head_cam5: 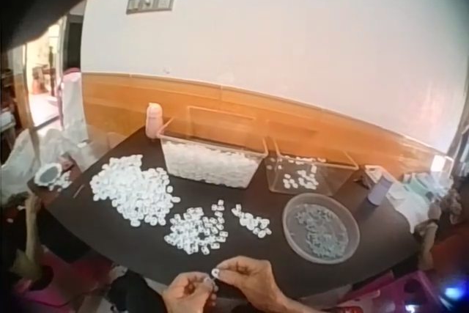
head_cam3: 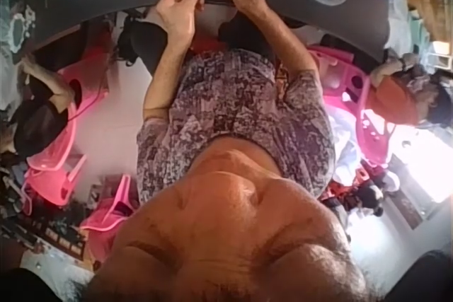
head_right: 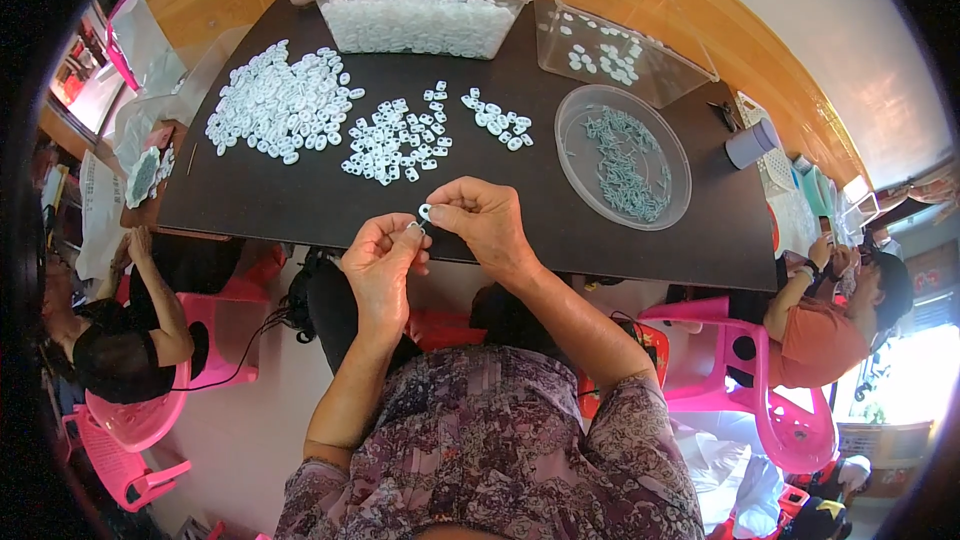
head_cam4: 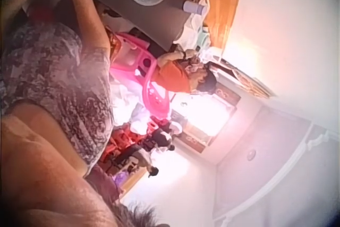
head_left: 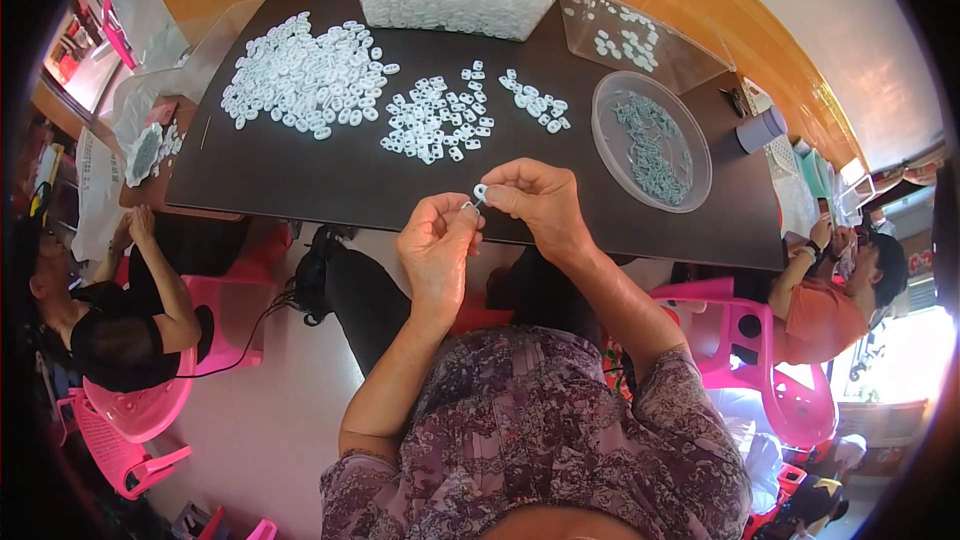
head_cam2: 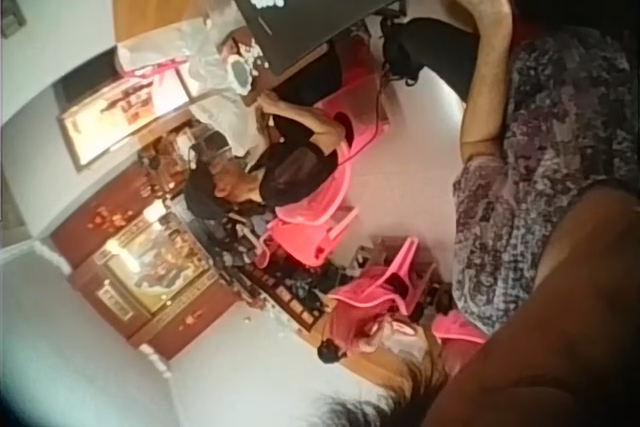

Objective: Manually inserting small pins into plastic housings at a workbench.

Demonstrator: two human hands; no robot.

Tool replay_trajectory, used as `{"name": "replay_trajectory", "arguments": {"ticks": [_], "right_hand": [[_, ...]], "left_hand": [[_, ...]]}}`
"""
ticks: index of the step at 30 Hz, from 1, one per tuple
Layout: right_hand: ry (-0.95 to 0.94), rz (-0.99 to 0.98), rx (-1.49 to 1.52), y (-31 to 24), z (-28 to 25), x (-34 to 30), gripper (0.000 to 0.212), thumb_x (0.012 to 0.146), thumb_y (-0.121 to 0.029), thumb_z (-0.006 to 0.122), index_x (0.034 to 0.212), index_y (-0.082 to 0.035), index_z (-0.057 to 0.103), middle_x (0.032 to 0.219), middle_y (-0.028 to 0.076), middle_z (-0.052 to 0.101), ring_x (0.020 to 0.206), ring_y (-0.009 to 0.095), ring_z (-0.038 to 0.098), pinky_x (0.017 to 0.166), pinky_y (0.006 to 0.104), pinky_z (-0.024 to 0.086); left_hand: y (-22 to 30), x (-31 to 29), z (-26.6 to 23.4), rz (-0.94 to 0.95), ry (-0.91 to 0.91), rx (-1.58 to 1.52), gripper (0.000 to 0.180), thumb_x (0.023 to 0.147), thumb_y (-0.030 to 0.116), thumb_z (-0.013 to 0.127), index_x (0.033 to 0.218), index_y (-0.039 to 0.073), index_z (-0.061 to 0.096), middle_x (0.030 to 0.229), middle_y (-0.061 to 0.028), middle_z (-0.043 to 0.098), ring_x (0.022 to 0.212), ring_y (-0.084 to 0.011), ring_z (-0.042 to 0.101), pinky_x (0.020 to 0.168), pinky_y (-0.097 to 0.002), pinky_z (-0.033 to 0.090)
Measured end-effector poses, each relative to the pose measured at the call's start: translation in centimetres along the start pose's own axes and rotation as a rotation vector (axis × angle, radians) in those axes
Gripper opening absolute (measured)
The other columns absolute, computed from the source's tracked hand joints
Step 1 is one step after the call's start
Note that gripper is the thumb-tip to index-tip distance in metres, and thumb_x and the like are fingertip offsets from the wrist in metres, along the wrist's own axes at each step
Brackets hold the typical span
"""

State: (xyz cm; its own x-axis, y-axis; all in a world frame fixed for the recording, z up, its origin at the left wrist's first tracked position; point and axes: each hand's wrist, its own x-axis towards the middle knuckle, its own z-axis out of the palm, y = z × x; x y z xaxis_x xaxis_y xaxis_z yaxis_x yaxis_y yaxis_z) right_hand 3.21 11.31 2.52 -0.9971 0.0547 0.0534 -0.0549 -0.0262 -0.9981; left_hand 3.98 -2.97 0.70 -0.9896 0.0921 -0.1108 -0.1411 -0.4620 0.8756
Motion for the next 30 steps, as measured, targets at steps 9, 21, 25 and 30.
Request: {"name": "replay_trajectory", "arguments": {"ticks": [9, 21, 25, 30], "right_hand": [[0.057, -0.065, -0.124, 0.5, 0.6, -0.7, 0.010, 0.082, 0.001, 0.063, 0.092, 0.003, 0.065, 0.080, 0.003, 0.065, 0.074, 0.006, 0.058, 0.068, 0.0196, 0.047], [0.084, -0.128, -0.182, 0.3, 1.0, -1.4, 0.009, 0.081, -0.002, 0.063, 0.088, 0.002, 0.065, 0.078, 0.004, 0.063, 0.072, 0.007, 0.057, 0.062, 0.0220, 0.046], [0.077, -0.196, -0.220, 0.5, 0.9, -1.4, 0.008, 0.081, -0.002, 0.063, 0.088, 0.002, 0.065, 0.079, 0.005, 0.063, 0.072, 0.008, 0.058, 0.063, 0.0228, 0.047], [0.023, -0.129, -0.166, 0.7, 0.8, -1.6, 0.010, 0.085, 0.002, 0.058, 0.092, 0.004, 0.063, 0.084, 0.005, 0.063, 0.075, 0.009, 0.059, 0.066, 0.0225, 0.050]], "left_hand": [[-0.4, 0.0, 0.0, 0.049, 0.013, -0.001, 0.008, 0.085, 0.002, 0.059, 0.092, -0.002, 0.059, 0.074, -0.0065, 0.063, 0.058, -0.0085, 0.055, 0.049, -0.0201, 0.045], [-0.4, -0.2, 0.2, 0.051, -0.002, -0.013, 0.008, 0.084, -0.001, 0.060, 0.092, -0.002, 0.059, 0.072, -0.0049, 0.061, 0.056, -0.0053, 0.053, 0.048, -0.0171, 0.042], [-0.3, -0.2, 0.2, 0.052, -0.021, -0.042, 0.009, 0.085, 0.000, 0.059, 0.094, -0.003, 0.059, 0.074, -0.0058, 0.062, 0.058, -0.0077, 0.055, 0.050, -0.0194, 0.044], [-0.6, -0.3, 0.1, 0.117, -0.071, -0.055, 0.017, 0.087, 0.001, 0.059, 0.103, -0.004, 0.059, 0.076, -0.0058, 0.062, 0.062, -0.0098, 0.056, 0.053, -0.0217, 0.046]]}}
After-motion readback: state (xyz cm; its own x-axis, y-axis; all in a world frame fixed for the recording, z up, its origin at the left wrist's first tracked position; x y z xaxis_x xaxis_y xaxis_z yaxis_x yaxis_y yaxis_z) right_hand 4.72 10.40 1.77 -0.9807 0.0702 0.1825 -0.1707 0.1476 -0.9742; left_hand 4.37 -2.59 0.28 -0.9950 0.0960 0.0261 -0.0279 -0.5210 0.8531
